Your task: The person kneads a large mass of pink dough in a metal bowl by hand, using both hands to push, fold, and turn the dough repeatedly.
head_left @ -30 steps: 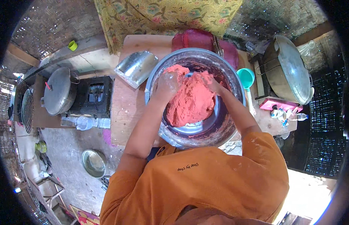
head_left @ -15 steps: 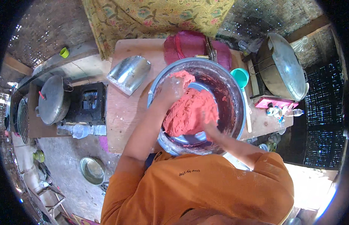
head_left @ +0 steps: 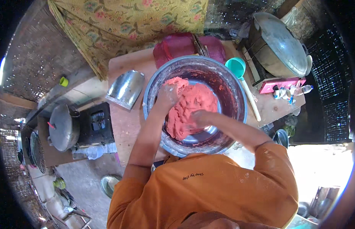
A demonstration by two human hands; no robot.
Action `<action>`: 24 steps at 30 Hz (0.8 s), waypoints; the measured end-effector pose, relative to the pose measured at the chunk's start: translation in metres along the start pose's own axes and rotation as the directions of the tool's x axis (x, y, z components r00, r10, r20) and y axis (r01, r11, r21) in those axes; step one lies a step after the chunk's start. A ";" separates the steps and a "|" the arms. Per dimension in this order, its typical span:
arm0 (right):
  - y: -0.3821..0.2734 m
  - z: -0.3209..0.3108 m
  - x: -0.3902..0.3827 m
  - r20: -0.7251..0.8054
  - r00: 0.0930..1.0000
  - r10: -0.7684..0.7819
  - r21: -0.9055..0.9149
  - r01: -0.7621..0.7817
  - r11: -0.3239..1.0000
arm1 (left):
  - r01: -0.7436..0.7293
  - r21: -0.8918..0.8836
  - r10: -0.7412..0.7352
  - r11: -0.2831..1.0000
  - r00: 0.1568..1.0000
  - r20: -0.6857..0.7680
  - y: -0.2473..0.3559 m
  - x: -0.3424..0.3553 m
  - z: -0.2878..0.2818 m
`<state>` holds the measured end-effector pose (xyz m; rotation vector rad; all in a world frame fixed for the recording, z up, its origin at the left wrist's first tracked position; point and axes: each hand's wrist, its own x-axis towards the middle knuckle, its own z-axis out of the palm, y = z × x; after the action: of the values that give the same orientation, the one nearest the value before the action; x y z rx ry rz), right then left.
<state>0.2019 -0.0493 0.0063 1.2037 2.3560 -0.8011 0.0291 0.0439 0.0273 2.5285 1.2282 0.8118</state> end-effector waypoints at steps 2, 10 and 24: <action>-0.045 -0.099 -0.062 0.222 0.964 0.148 0.014 -0.155 0.988 | -0.048 -0.045 0.040 0.998 0.987 -0.155 -0.021 -0.002 0.009; -0.039 -0.162 -0.126 -0.426 0.904 -0.031 0.031 0.049 0.998 | 0.084 -0.191 -0.118 0.978 0.977 -0.175 0.016 0.000 -0.029; 0.024 -0.071 -0.101 -0.261 0.926 0.274 0.693 -0.018 0.721 | -0.122 -0.288 0.038 0.950 0.959 -0.280 0.010 0.011 -0.033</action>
<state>0.2737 -0.0547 0.1097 1.9443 2.2226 -1.6049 0.0229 0.0444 0.0632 2.2838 0.9826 1.2957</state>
